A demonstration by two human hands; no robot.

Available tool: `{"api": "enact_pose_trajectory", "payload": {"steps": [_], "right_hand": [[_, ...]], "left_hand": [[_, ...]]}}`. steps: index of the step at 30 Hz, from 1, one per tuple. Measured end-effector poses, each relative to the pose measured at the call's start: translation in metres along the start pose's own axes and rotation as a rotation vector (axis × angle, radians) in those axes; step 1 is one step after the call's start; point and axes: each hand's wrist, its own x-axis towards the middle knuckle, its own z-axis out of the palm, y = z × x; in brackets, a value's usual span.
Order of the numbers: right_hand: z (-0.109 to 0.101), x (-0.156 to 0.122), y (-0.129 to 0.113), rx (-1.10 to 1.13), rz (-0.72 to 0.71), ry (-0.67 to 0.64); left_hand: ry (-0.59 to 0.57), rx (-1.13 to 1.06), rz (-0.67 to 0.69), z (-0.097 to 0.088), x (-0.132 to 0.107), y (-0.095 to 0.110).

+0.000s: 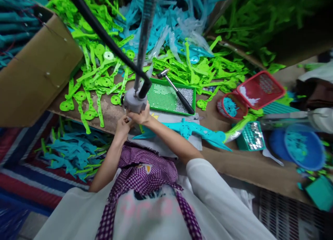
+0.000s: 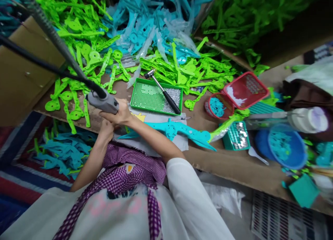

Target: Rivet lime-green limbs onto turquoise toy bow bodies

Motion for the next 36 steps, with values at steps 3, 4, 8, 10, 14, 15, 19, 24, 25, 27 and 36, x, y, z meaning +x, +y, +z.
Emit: {"api": "enact_pose_trajectory", "payload": {"steps": [3, 4, 8, 10, 14, 15, 19, 24, 25, 27, 36], "right_hand": [[-0.009, 0.001, -0.017, -0.01, 0.099, 0.071], [-0.015, 0.0, -0.024, -0.029, 0.09, 0.073], [-0.061, -0.019, -0.053, -0.201, 0.014, 0.062], [-0.083, -0.033, -0.071, -0.305, 0.067, 0.122], [-0.099, -0.037, -0.118, -0.343, 0.118, 0.379], [-0.1, -0.035, -0.129, -0.318, 0.091, 0.424], [-0.121, -0.054, -0.141, -0.364, -0.011, 0.315], [-0.197, -0.143, -0.093, -0.827, 0.327, 0.139], [-0.21, -0.156, -0.084, -0.919, 0.429, 0.024], [-0.228, -0.172, -0.074, -1.018, 0.583, -0.193], [-0.209, -0.173, -0.058, -1.162, 0.35, 0.048]], "left_hand": [[-0.016, 0.057, -0.026, -0.002, 0.0, 0.006], [-0.026, 0.06, -0.019, -0.003, 0.001, 0.01], [-0.049, 0.054, 0.032, -0.009, 0.005, 0.023], [-0.065, 0.062, 0.034, -0.012, 0.009, 0.028], [-0.111, 0.085, 0.041, -0.011, 0.01, 0.033], [-0.125, 0.085, 0.052, -0.009, 0.008, 0.033], [-0.115, 0.082, 0.075, -0.009, -0.003, 0.038], [-0.115, 0.119, 0.035, -0.026, 0.003, 0.044], [-0.123, 0.117, 0.03, -0.029, 0.005, 0.044], [-0.13, 0.101, 0.036, -0.036, 0.009, 0.043], [-0.187, 0.14, 0.549, -0.042, 0.01, 0.054]]}}
